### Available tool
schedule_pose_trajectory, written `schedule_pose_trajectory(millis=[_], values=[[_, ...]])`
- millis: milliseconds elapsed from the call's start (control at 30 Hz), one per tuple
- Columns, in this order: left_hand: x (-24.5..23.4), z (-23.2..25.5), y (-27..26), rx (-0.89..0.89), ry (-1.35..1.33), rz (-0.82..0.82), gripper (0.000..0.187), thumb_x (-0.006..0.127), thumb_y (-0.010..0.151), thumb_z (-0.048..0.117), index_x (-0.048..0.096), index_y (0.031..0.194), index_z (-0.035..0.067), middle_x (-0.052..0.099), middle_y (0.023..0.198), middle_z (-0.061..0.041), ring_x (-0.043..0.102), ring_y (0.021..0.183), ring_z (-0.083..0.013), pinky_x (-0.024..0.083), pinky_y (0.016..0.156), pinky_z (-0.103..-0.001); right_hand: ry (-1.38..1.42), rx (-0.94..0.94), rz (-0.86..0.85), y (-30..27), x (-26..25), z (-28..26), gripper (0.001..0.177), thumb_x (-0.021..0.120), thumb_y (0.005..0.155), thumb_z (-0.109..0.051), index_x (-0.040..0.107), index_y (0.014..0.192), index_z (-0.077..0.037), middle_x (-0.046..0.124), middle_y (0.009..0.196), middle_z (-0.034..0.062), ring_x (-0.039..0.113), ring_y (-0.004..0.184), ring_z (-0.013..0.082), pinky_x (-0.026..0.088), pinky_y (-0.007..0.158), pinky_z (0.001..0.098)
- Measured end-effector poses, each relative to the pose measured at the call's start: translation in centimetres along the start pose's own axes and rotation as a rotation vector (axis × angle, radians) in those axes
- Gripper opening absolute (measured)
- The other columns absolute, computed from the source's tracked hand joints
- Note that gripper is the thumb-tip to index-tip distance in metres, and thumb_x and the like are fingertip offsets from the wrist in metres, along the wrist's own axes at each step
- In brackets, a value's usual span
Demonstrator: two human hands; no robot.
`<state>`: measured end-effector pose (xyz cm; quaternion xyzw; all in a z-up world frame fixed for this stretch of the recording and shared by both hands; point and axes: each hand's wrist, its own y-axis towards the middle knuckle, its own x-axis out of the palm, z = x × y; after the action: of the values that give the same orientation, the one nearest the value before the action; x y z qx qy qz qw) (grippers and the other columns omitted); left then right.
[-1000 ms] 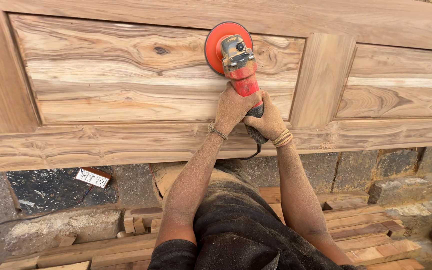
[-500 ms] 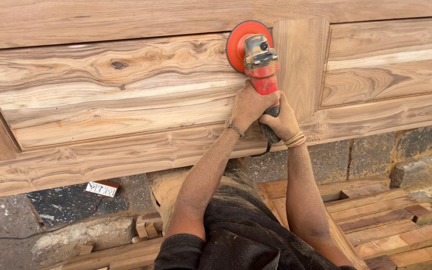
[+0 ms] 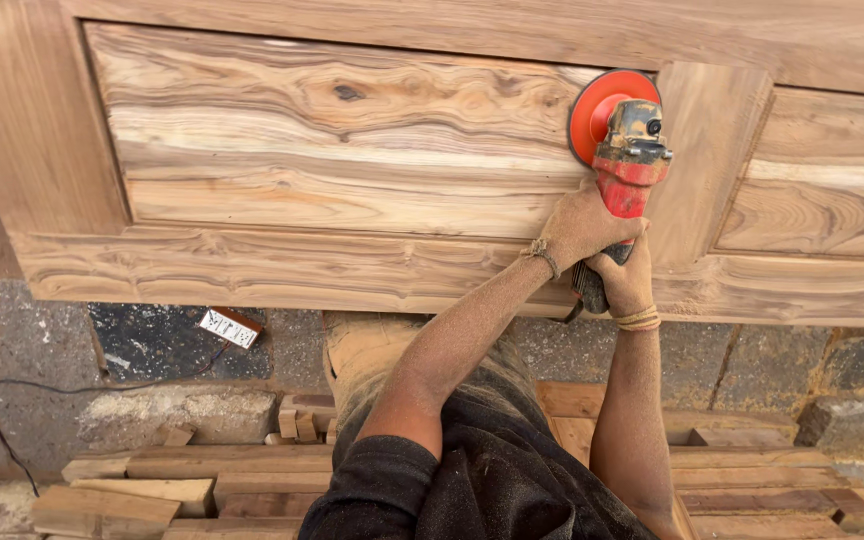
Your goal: The person uses a red orbital sander to smooth the surface of a wooden door panel. They move the sander systematically across the flat surfaces and along the raised frame edges of the panel.
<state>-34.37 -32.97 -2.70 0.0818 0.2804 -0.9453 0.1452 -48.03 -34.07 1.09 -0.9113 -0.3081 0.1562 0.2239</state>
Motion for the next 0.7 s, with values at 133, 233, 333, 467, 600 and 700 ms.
schedule_pose_trajectory(millis=[133, 233, 333, 467, 600, 700], values=[[-6.3, -3.2, -4.1, -0.054, -0.084, 0.033, 0.089, 0.080, 0.062, 0.055, 0.058, 0.118, -0.011, 0.073, 0.102, -0.024, 0.076, 0.096, -0.0361, 0.061, 0.085, -0.041, -0.147, -0.056, -0.075, -0.8, 5.5, 0.9, 0.052, 0.077, 0.086, -0.007, 0.048, 0.128, 0.002, 0.065, 0.112, 0.0116, 0.069, 0.096, 0.0169, 0.062, 0.078, 0.0331], [-11.9, -5.5, -6.8, -0.071, -0.097, 0.116, 0.085, 0.080, 0.063, 0.053, 0.059, 0.120, -0.007, 0.073, 0.104, -0.025, 0.075, 0.098, -0.0377, 0.060, 0.085, -0.043, -0.070, 0.078, -0.122, -1.6, 11.9, -0.3, 0.059, 0.072, 0.078, -0.012, 0.042, 0.128, -0.003, 0.064, 0.101, 0.0104, 0.068, 0.080, 0.0189, 0.061, 0.063, 0.0336], [-18.6, -8.1, -9.5, -0.091, -0.139, 0.193, 0.082, 0.083, 0.065, 0.050, 0.059, 0.121, -0.005, 0.070, 0.108, -0.025, 0.073, 0.101, -0.0386, 0.059, 0.086, -0.043, -0.129, 0.151, -0.194, -1.3, 18.8, -2.1, 0.066, 0.075, 0.072, -0.015, 0.040, 0.126, -0.002, 0.065, 0.099, 0.0131, 0.068, 0.077, 0.0239, 0.061, 0.065, 0.0381], [-27.3, -12.1, -13.7, -0.191, -0.223, 0.311, 0.071, 0.080, 0.070, 0.043, 0.057, 0.120, -0.003, 0.074, 0.103, -0.022, 0.076, 0.097, -0.0330, 0.061, 0.086, -0.040, -0.337, -0.024, -0.375, -0.3, 27.7, -2.9, 0.080, 0.079, 0.070, -0.026, 0.042, 0.137, -0.001, 0.067, 0.109, 0.0140, 0.070, 0.094, 0.0231, 0.061, 0.084, 0.0372], [-33.4, -15.8, -17.3, -0.175, -0.254, 0.473, 0.054, 0.077, 0.075, 0.034, 0.063, 0.116, 0.002, 0.076, 0.103, -0.014, 0.075, 0.093, -0.0259, 0.059, 0.086, -0.038, -0.562, -0.159, -0.517, 0.2, 35.3, -4.7, 0.085, 0.080, 0.070, -0.039, 0.045, 0.139, -0.003, 0.073, 0.106, 0.0197, 0.075, 0.096, 0.0303, 0.060, 0.089, 0.0403], [-35.5, -18.3, -18.8, -0.205, -0.351, 0.583, 0.052, 0.078, 0.078, 0.038, 0.065, 0.114, 0.003, 0.075, 0.101, -0.013, 0.074, 0.093, -0.0249, 0.057, 0.085, -0.037, -0.630, -0.158, -0.560, 0.0, 39.1, -6.4, 0.082, 0.080, 0.068, -0.037, 0.047, 0.137, -0.006, 0.072, 0.105, 0.0233, 0.073, 0.096, 0.0366, 0.058, 0.087, 0.0429]])
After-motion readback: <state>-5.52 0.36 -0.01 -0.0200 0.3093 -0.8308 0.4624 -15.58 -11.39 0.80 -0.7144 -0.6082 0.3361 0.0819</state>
